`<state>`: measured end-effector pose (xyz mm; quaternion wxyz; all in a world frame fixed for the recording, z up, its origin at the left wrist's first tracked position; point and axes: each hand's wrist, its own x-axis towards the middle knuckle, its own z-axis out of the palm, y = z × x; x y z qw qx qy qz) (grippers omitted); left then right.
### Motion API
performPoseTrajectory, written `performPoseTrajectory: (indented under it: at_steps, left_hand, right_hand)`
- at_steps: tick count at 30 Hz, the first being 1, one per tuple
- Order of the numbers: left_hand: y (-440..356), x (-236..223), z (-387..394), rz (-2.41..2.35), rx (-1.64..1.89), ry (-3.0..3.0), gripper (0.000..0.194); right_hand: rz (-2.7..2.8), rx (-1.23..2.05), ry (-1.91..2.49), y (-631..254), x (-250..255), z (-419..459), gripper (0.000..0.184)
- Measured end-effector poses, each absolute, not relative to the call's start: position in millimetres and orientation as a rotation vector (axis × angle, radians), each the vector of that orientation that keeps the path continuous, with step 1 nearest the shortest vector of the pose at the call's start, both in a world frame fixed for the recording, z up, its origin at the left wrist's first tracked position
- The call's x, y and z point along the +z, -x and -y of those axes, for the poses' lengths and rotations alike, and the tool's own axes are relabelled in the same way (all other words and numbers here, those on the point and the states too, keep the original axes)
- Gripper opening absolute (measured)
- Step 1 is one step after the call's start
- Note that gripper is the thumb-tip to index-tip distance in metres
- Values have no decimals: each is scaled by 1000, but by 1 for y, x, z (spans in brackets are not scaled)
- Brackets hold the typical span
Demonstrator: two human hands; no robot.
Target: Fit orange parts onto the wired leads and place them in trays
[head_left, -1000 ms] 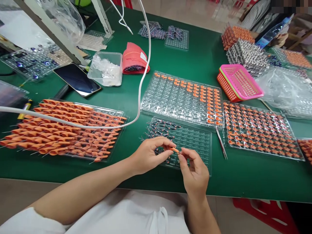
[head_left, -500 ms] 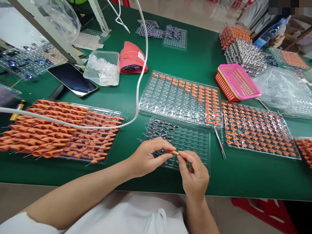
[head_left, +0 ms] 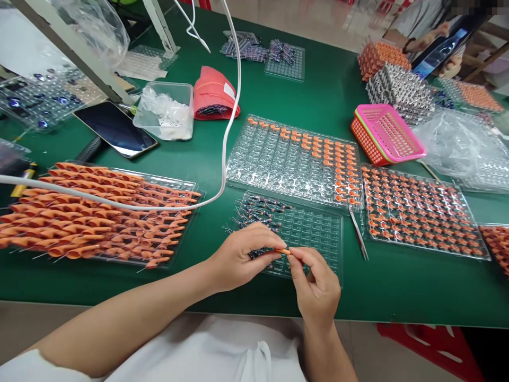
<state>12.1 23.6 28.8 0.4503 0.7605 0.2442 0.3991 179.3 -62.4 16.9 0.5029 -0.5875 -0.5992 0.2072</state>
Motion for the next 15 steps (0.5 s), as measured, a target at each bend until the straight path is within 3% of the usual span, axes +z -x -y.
performPoseTrajectory:
  at_steps: [15]
  left_hand:
    - [-12,29,-21,-606,977,-1872,20]
  right_hand:
    - [1455,423,1402,-178,15,64,24]
